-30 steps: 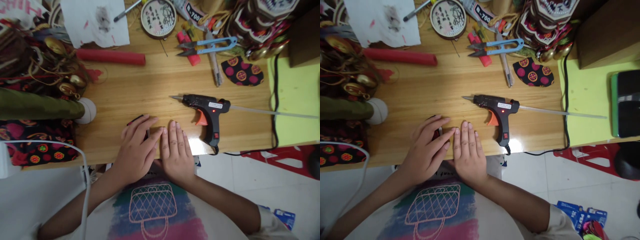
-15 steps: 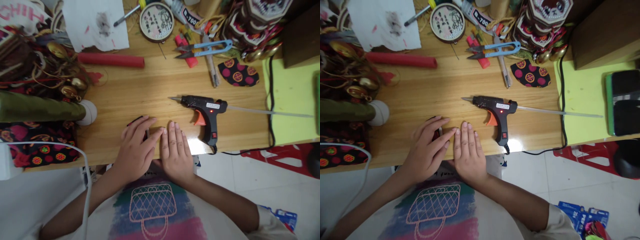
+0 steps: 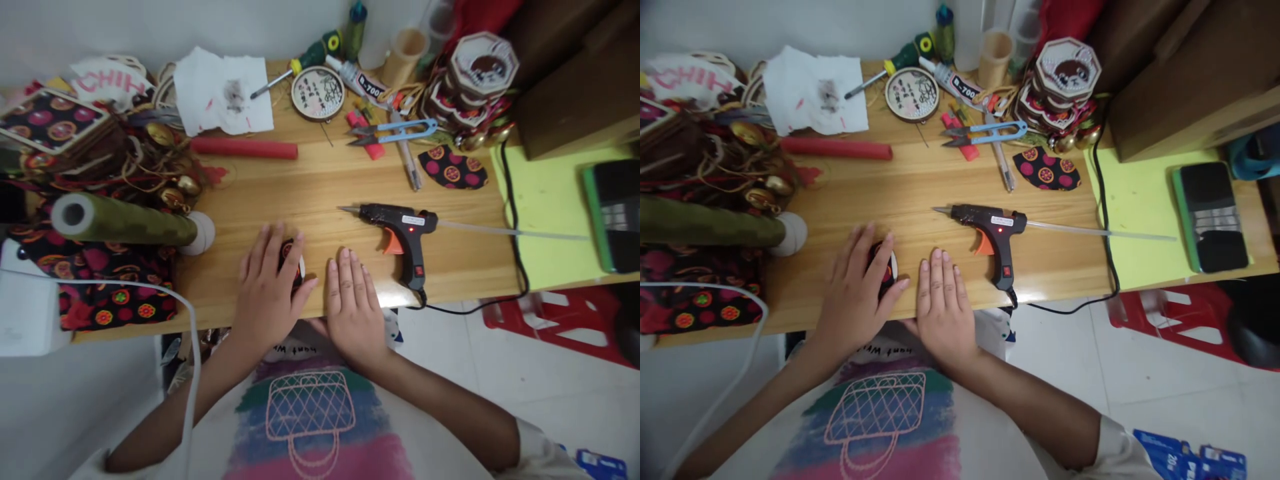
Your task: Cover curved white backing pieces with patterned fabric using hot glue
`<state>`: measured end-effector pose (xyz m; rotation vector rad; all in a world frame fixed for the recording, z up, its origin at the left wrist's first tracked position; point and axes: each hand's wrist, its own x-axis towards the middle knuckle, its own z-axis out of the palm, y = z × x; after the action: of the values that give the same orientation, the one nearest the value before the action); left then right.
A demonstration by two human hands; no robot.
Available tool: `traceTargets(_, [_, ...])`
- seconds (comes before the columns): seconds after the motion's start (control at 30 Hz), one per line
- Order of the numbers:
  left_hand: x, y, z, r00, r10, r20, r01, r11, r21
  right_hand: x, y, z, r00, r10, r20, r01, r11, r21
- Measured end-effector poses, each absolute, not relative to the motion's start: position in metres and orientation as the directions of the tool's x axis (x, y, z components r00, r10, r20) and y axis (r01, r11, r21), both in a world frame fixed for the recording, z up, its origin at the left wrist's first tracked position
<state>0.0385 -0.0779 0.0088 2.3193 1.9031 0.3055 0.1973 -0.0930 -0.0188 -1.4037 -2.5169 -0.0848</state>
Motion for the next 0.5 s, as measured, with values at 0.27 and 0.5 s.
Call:
traceTargets(0.27, [0.041,-0.093,0.016,0.291,0.957,-0.012,0.947,-0.287,0.142,0.197,-0.094,-0.022,-0.487,0.830,0.270,0.849,0.523,-0.075])
traceTargets(0.5, [0.038,-0.092,0.012,0.310,0.951,-0.027,0.938,-0.301,0.171,0.197,-0.094,-0.022,-0.487,0.830,0.272,0.849,0.523,-0.074])
